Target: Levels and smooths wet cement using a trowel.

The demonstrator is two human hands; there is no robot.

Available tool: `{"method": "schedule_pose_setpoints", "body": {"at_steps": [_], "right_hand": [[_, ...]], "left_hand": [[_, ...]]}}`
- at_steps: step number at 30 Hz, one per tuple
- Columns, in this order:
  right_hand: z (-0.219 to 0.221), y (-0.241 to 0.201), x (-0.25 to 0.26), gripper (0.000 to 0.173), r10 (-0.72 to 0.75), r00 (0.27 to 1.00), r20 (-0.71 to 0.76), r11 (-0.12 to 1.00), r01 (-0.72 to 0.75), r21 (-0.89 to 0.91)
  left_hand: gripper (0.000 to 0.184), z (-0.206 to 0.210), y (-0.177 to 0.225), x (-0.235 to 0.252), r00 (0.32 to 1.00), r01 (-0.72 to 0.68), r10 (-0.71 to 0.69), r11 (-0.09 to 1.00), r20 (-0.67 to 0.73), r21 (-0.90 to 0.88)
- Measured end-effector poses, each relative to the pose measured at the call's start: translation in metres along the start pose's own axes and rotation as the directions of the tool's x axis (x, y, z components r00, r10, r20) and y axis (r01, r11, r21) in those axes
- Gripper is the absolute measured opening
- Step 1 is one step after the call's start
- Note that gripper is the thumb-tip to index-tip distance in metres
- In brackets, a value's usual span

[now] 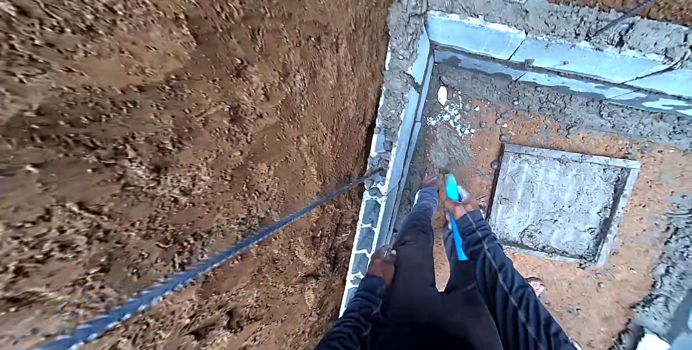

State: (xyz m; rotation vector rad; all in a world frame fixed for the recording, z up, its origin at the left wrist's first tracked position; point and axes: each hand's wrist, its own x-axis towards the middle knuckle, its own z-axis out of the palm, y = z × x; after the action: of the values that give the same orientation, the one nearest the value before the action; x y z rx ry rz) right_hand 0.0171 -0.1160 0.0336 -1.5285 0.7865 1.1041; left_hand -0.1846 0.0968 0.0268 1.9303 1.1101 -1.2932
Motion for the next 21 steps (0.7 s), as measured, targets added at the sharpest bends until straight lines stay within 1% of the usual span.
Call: {"method": "schedule_pose_setpoints", "body": {"at_steps": [2, 4, 7, 10, 13, 15, 18, 19, 21], "right_hand": [[0.02, -0.031, 0.009, 0.051, -0.017, 1.0, -0.016, 1.0, 0.017, 0.01], [0.039, -0.064, 0.014, 0.044, -0.013, 0.999, -0.051, 1.0, 0.013, -0.005], [0.065, -0.104, 0.028, 0.047, -0.027, 0.993, -0.114, 1.0, 0.027, 0.0], [0.087, -0.131, 0.046, 0.048, -0.066, 0.99, -0.122, 0.998, 0.066, -0.004], [0.111, -0.159, 0.066, 0.054, -0.126, 0.974, -0.19, 0.991, 0.115, -0.069], [0.129, -0.173, 0.08, 0.059, -0.185, 0.951, -0.246, 0.974, 0.144, -0.177], [0.145, -0.201, 0.088, 0.068, -0.137, 0.959, -0.247, 0.942, 0.049, -0.331], [0.149, -0.204, 0.089, 0.068, -0.119, 0.963, -0.241, 0.935, 0.027, -0.353], [0.155, -0.194, 0.086, 0.069, -0.114, 0.963, -0.243, 0.924, 0.013, -0.383]], "left_hand": [[0.05, -0.014, -0.016, 0.001, 1.0, -0.003, 0.002, 0.999, -0.027, -0.035], [0.049, -0.027, -0.032, -0.003, 1.0, 0.024, -0.025, 0.998, -0.018, -0.061], [0.047, -0.033, -0.057, 0.0, 0.997, 0.066, -0.068, 0.994, -0.021, -0.082], [0.046, -0.035, -0.076, 0.0, 0.994, 0.109, -0.11, 0.992, -0.021, -0.068], [0.046, -0.036, -0.082, -0.001, 0.993, 0.119, -0.12, 0.989, -0.005, -0.09], [0.046, -0.038, -0.08, -0.005, 0.992, 0.122, -0.122, 0.988, 0.012, -0.091], [0.045, -0.041, -0.081, -0.009, 0.992, 0.124, -0.121, 0.987, 0.04, -0.097], [0.044, -0.042, -0.082, -0.007, 0.993, 0.117, -0.114, 0.987, 0.038, -0.111], [0.043, -0.04, -0.087, -0.004, 0.995, 0.098, -0.095, 0.987, 0.032, -0.13]]}}
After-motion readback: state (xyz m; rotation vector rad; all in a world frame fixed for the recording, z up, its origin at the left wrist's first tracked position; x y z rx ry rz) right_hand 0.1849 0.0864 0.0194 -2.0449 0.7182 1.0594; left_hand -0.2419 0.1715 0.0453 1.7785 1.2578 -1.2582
